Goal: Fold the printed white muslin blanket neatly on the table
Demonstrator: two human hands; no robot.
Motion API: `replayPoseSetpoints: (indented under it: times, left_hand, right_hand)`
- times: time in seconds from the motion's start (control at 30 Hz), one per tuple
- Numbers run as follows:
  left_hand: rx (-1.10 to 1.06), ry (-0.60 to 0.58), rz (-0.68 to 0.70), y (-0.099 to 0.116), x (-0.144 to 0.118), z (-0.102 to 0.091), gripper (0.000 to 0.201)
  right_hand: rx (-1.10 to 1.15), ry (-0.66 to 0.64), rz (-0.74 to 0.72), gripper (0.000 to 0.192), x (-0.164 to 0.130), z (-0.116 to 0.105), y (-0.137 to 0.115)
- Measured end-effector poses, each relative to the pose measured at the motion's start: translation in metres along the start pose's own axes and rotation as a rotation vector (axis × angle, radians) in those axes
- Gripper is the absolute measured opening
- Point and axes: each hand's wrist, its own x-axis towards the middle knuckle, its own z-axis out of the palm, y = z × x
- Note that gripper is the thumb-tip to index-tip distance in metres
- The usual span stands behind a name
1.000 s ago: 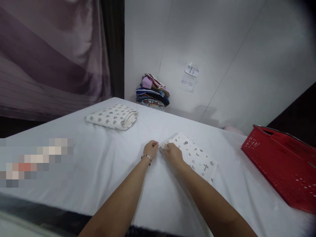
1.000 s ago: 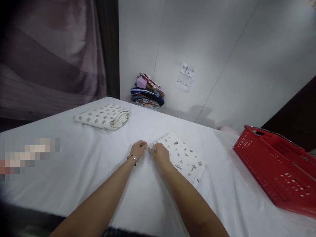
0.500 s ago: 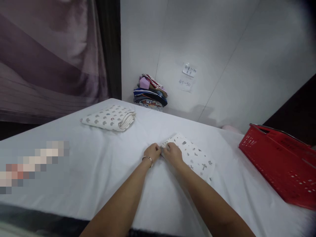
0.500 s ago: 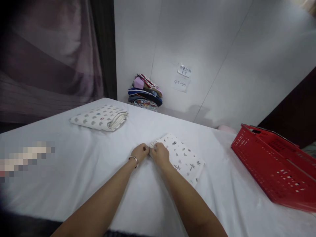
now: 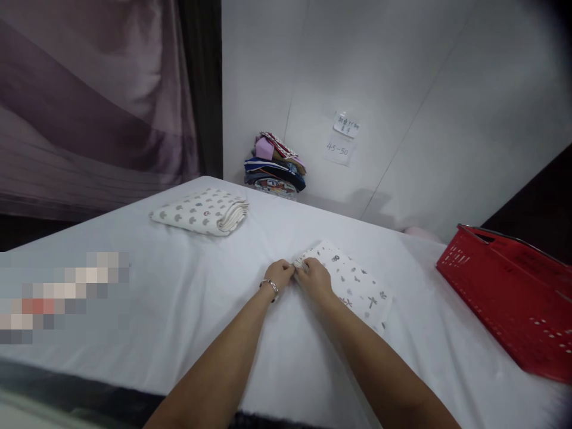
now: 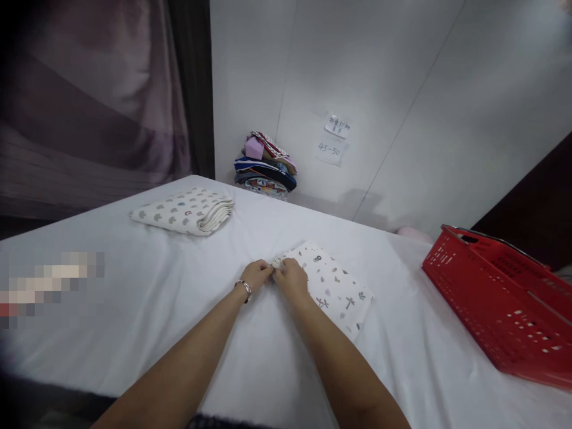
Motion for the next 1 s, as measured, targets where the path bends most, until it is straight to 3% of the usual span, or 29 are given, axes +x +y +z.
replayPoseSetpoints:
  times: [0.27, 0.5, 0.6, 0.7, 0.8, 0.9, 1.0]
  left_hand:
    - [-0.196, -0.088, -0.088, -0.002, 0.002, 0.004, 0.015]
    - [-0.208, -0.072, -0.056, -0.002, 0.001, 0.003, 0.016]
    - [-0.157, -0.027, -0.021, -0.005, 0.003, -0.001, 0.022]
    - [0.006, 0.104, 0.065, -0.008, 0.005, -0.006, 0.023]
    - [0.339, 0.204, 0.188, -0.008, 0.005, -0.003, 0.027]
    - [0.550, 0.187, 0.228, -0.003, 0.005, 0.005, 0.031]
    - [0.555, 0.197, 0.229, 0.000, 0.006, 0.011, 0.021]
  right_hand:
    - [-0.187, -0.062, -0.068, 0.016, -0.011, -0.003, -0.014]
    - [-0.182, -0.053, -0.097, 0.022, -0.012, 0.000, -0.009]
    - [-0.110, -0.055, -0.062, 0.017, -0.005, -0.002, -0.001]
    - [-0.039, -0.046, -0.012, 0.013, 0.002, -0.007, 0.006]
    - [0.014, -0.013, 0.002, 0.014, 0.006, -0.009, 0.011]
    - [0.042, 0.015, -0.003, 0.017, 0.006, -0.009, 0.012]
    - [0.036, 0.023, -0.003, 0.018, 0.005, -0.008, 0.011]
